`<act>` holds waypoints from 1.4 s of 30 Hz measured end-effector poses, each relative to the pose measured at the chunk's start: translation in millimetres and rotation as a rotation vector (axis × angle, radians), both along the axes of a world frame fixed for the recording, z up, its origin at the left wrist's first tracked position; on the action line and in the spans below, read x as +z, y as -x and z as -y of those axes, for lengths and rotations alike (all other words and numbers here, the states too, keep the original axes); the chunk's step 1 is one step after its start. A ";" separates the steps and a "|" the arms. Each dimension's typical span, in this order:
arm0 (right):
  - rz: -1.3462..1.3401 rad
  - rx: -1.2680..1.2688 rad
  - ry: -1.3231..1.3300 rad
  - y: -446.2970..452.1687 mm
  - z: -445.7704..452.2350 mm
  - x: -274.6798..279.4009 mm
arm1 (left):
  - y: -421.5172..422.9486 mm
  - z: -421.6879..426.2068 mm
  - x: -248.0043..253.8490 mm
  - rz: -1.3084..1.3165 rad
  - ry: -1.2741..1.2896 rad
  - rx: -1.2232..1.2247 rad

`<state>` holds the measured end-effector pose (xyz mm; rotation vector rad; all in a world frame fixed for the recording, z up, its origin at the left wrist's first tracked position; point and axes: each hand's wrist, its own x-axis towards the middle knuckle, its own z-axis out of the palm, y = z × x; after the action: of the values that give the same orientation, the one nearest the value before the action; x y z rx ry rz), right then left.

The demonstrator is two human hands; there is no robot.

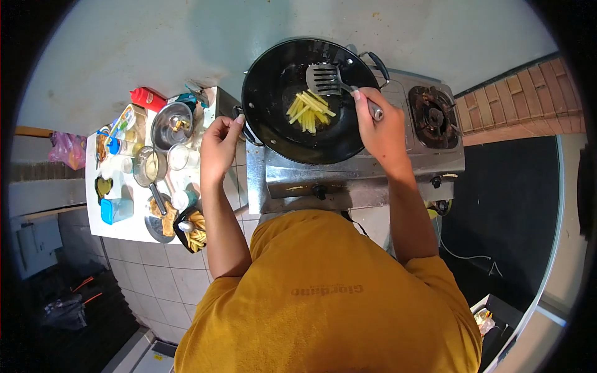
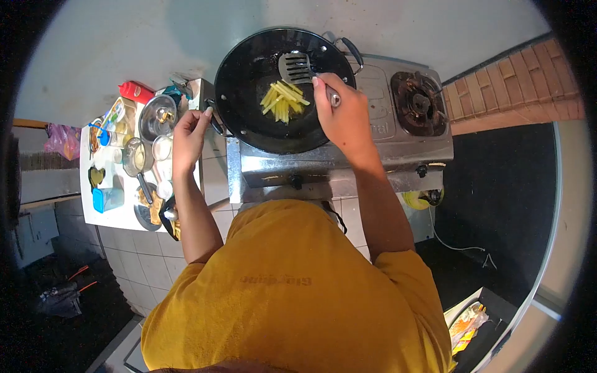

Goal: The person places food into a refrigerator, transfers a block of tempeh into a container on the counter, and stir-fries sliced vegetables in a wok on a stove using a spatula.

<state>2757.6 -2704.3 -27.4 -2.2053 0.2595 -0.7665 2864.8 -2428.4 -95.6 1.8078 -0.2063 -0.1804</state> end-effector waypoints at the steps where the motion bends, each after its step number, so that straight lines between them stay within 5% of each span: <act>1: 0.002 0.005 -0.002 0.6 1.4 -0.9 | -0.1 0.4 0.1 0.009 0.010 -0.005; 16: 0.002 -0.002 0.137 11.4 -5.1 -1.2 | 2.4 0.0 7.7 -0.081 -0.006 -0.013; 18: -0.099 0.030 -0.091 17.8 -12.2 8.9 | 2.6 0.1 10.2 -0.067 -0.022 -0.012; 42: -0.108 -0.003 -0.035 15.0 -23.6 0.6 | -0.7 -1.4 2.3 -0.014 -0.024 -0.013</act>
<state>2742.5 -2680.8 -26.8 -2.2170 0.3279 -0.6407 2865.5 -2427.1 -93.2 1.8289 -0.2073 -0.2052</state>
